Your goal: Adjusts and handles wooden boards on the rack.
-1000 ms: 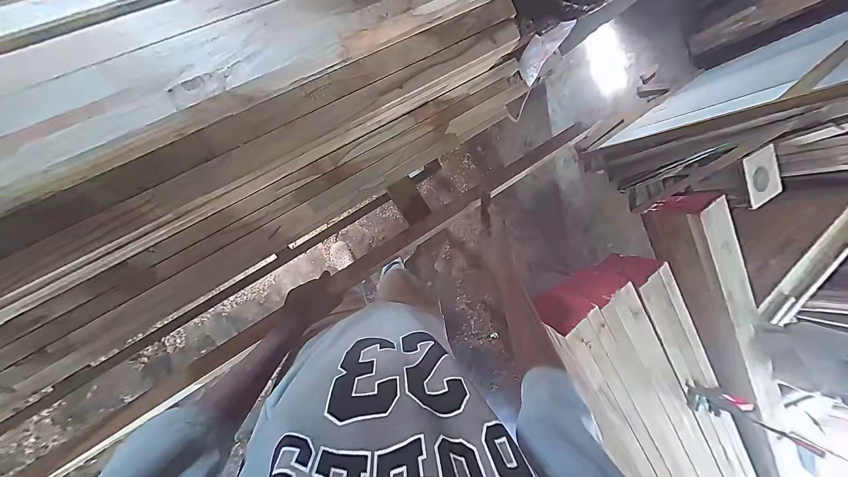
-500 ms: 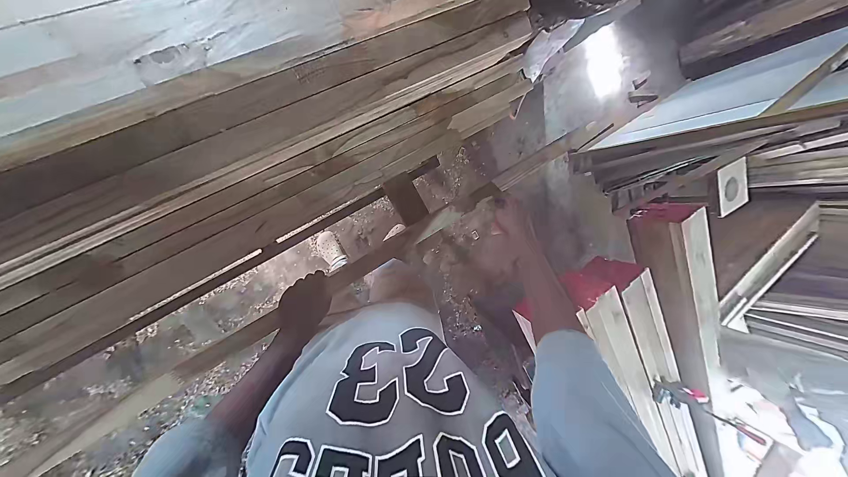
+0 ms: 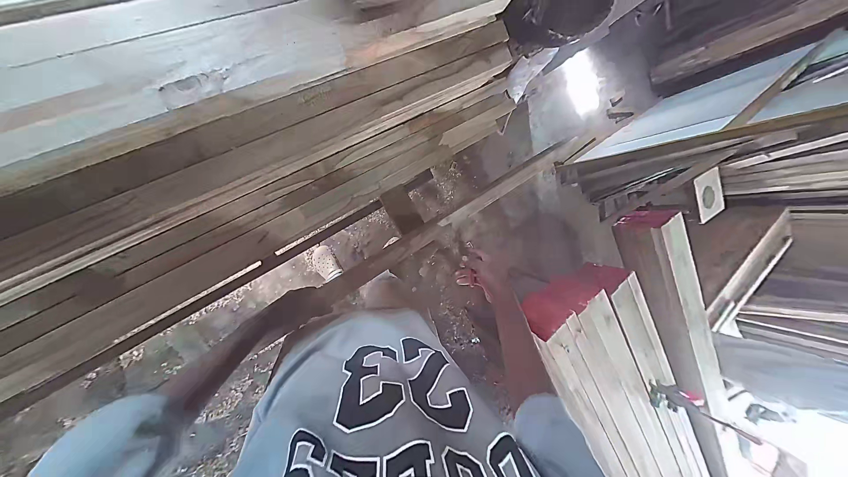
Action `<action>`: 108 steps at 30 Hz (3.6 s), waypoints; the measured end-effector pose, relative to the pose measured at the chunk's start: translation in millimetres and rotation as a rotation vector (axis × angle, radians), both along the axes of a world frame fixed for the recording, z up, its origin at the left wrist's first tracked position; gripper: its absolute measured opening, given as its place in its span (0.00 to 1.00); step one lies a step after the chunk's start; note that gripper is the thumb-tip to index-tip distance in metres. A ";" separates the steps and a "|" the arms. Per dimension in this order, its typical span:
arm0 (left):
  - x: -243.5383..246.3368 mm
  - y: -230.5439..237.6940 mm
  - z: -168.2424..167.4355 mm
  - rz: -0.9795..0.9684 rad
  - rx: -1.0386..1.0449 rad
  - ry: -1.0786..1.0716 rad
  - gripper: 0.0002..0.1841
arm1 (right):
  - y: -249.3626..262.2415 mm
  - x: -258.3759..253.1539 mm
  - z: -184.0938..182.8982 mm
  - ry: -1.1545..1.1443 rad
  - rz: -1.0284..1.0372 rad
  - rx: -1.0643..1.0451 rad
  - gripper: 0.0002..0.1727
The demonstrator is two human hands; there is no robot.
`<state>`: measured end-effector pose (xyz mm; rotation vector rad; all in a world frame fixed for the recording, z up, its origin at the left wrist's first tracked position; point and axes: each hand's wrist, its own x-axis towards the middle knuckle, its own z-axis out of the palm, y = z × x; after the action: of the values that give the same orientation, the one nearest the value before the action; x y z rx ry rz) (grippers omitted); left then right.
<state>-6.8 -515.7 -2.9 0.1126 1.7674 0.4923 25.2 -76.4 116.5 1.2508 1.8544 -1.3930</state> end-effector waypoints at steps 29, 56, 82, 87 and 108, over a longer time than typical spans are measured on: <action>7.8 20.4 34.7 -0.006 -0.111 0.220 0.38 | 57.9 -8.3 -36.8 0.806 -0.254 -0.072 0.29; 4.8 3.2 12.4 -0.181 -0.319 0.365 0.34 | 83.8 -22.4 -85.9 0.472 -0.275 -0.185 0.21; -16.4 -3.1 3.6 -0.173 -0.135 0.108 0.30 | 51.7 -61.3 -18.8 0.084 0.350 0.638 0.27; -11.3 0.8 8.5 -0.212 -0.190 0.153 0.30 | 26.9 -89.4 -6.5 -0.046 0.417 0.421 0.22; -21.7 -2.9 -2.0 -0.117 -0.121 0.066 0.26 | 141.1 -55.8 -54.2 -0.062 0.590 0.738 0.40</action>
<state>-28.5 -518.6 -4.9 0.1482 1.8389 0.2994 -30.6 64.7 62.3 0.8823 2.5130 -0.3547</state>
